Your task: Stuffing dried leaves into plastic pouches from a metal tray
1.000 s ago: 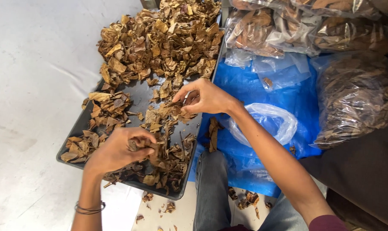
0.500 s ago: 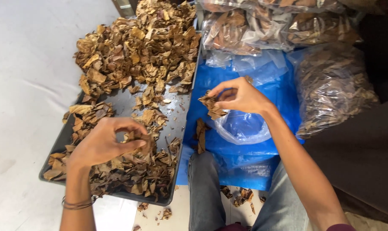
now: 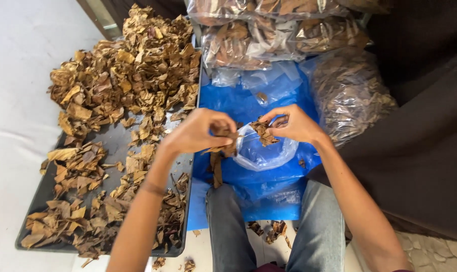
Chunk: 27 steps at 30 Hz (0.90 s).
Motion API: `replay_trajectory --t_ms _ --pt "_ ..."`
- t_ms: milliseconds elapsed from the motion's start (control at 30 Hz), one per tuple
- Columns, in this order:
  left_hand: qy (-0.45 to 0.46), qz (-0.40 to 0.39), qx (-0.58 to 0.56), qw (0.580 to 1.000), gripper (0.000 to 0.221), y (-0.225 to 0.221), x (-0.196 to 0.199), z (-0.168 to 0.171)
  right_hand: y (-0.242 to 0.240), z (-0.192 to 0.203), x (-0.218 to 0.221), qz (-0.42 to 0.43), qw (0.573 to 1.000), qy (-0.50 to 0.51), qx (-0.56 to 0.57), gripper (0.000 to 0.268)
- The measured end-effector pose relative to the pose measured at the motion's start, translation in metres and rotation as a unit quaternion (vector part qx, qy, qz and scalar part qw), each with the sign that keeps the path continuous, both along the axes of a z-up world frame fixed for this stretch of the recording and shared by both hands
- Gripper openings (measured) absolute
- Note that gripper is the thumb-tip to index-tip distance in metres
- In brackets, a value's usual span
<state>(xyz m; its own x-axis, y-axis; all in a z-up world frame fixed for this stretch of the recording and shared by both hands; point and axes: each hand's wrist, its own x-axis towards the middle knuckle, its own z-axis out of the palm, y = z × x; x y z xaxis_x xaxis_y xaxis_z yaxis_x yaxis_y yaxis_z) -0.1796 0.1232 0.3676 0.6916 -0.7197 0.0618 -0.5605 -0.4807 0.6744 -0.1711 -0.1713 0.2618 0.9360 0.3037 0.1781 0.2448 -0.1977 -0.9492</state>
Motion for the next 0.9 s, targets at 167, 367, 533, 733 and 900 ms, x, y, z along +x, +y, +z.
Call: replay_trajectory --t_ms 167,367,533,733,900 --pt "-0.015 0.000 0.067 0.998 0.026 -0.040 0.032 -0.043 -0.007 -0.043 0.011 -0.023 1.000 0.008 0.009 0.040" --pt "-0.054 0.009 0.207 0.977 0.019 -0.065 0.055 -0.077 -0.006 -0.063 0.016 -0.048 0.998 0.019 -0.036 0.038" --pt "-0.051 -0.005 0.239 0.970 0.019 -0.073 0.059 -0.100 -0.006 -0.069 0.017 -0.054 0.996 0.023 -0.064 0.036" --pt "-0.049 -0.014 0.247 0.968 0.017 -0.085 0.056 -0.100 -0.007 -0.062 0.015 -0.052 0.994 0.025 -0.094 0.036" --pt "-0.045 -0.029 0.239 0.970 0.014 -0.089 0.051 -0.094 -0.011 -0.056 0.011 -0.054 0.992 0.026 -0.114 0.035"
